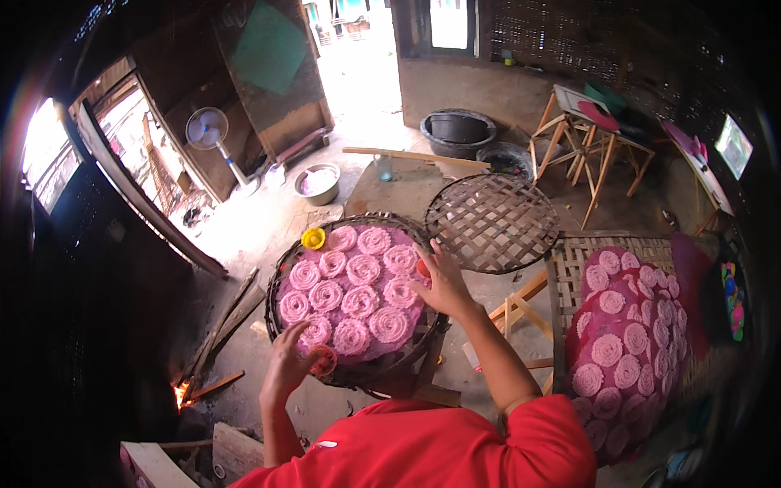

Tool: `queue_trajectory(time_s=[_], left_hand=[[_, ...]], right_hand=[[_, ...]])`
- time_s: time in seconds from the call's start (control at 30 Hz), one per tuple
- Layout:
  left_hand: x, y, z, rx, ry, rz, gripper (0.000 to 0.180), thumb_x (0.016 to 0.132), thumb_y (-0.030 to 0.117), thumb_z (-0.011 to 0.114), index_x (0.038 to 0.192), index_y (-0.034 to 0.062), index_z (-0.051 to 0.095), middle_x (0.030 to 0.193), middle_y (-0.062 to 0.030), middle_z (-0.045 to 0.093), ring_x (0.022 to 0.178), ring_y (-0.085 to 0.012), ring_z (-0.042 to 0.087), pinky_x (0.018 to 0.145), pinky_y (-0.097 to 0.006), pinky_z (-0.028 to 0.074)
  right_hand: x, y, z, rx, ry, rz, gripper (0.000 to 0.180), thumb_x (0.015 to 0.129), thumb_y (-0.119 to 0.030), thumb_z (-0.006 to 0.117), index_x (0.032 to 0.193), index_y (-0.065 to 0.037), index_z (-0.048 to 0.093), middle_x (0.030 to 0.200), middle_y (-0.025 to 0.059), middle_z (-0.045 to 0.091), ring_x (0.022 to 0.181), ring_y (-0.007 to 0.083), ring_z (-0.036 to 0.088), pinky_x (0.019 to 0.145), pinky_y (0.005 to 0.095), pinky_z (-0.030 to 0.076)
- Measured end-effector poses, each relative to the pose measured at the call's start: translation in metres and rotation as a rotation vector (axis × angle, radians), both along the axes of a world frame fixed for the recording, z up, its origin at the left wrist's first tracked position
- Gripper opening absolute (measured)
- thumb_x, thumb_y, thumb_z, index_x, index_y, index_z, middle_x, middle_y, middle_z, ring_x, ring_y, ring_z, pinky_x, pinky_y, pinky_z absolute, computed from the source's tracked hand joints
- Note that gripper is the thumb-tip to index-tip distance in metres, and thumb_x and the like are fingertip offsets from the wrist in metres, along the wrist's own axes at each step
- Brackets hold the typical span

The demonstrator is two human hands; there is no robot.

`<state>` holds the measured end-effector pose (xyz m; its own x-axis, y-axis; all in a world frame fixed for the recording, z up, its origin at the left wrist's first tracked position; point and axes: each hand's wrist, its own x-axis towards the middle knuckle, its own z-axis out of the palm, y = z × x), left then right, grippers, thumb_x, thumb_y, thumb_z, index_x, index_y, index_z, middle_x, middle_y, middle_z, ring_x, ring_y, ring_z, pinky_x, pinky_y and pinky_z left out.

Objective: The person scoops purple dough from a basin, uses a wooden mold to form rose-shaped rolls, and places them on a pink mat. They then transfer the rolls into woven baskets and cover them with lids.

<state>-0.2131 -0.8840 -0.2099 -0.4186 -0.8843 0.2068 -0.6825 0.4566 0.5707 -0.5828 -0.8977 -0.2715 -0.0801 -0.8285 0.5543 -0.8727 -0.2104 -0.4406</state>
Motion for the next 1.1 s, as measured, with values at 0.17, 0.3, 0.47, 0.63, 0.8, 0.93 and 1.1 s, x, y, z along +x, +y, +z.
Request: queue_trajectory(time_s=[0.17,0.3,0.47,0.63,0.8,0.93,1.1], left_hand=[[-0.001,0.027,-0.009,0.030,-0.133,-0.060,0.071,0.067,0.033,0.083,0.128,0.0091,0.054,0.130,-0.0112,0.054,0.126,-0.0316,0.047,0.111,-0.049,0.024],[-0.003,0.036,-0.014,-0.047,-0.142,-0.025,0.068,0.069,0.027,0.083,0.129,0.0102,0.053,0.129,-0.0125,0.053,0.123,-0.0319,0.050,0.109,-0.048,0.030],[0.006,0.034,-0.017,-0.086,0.285,0.110,0.081,0.066,0.013,0.086,0.135,0.0071,0.045,0.123,-0.0162,0.056,0.110,-0.0315,0.059,0.094,-0.039,0.048],[0.028,0.018,-0.025,-0.143,0.421,0.329,0.097,0.066,0.015,0.087,0.143,0.0054,0.030,0.117,-0.0146,0.060,0.107,-0.0274,0.060,0.093,-0.036,0.048],[0.038,0.004,-0.033,-0.183,0.545,0.419,0.100,0.069,0.017,0.086,0.146,0.0048,0.023,0.114,-0.0139,0.060,0.102,-0.0250,0.062,0.090,-0.034,0.051],[0.046,0.015,-0.035,-0.146,0.696,0.452,0.094,0.070,0.007,0.080,0.146,0.0062,0.024,0.117,-0.0169,0.058,0.099,-0.0268,0.064,0.083,-0.034,0.054],[0.060,0.065,-0.042,-0.185,0.733,0.616,0.085,0.072,0.015,0.080,0.140,0.0042,0.030,0.119,-0.0207,0.057,0.108,-0.0349,0.061,0.089,-0.039,0.050]], right_hand=[[0.005,-0.027,0.045,0.261,-0.219,-0.015,0.045,0.082,-0.013,0.069,0.124,-0.003,0.056,0.113,0.0189,0.059,0.103,0.0335,0.060,0.089,0.0391,0.049],[0.058,-0.110,0.060,0.092,-0.288,0.299,0.045,0.081,-0.014,0.071,0.122,-0.004,0.057,0.108,0.0166,0.059,0.102,0.0315,0.061,0.087,0.0374,0.049],[0.147,-0.210,0.012,0.100,-0.135,0.371,0.059,0.074,-0.025,0.078,0.125,-0.006,0.054,0.113,0.0206,0.055,0.107,0.0370,0.057,0.095,0.0422,0.046],[0.179,-0.229,0.020,0.086,-0.105,0.368,0.050,0.075,-0.023,0.076,0.116,-0.006,0.055,0.106,0.0216,0.057,0.102,0.0369,0.059,0.088,0.0428,0.049],[0.225,-0.125,0.076,0.246,-0.280,1.031,0.044,0.080,-0.014,0.073,0.118,-0.005,0.054,0.104,0.0124,0.060,0.096,0.0193,0.060,0.083,0.0328,0.050],[0.270,-0.057,0.099,0.158,-0.031,1.345,0.051,0.077,-0.005,0.072,0.124,-0.004,0.051,0.123,0.0198,0.052,0.113,0.0365,0.054,0.096,0.0430,0.045],[0.313,-0.018,0.099,0.182,0.185,1.405,0.054,0.082,-0.011,0.068,0.132,-0.007,0.048,0.127,0.0187,0.050,0.115,0.0384,0.050,0.099,0.0468,0.041]])
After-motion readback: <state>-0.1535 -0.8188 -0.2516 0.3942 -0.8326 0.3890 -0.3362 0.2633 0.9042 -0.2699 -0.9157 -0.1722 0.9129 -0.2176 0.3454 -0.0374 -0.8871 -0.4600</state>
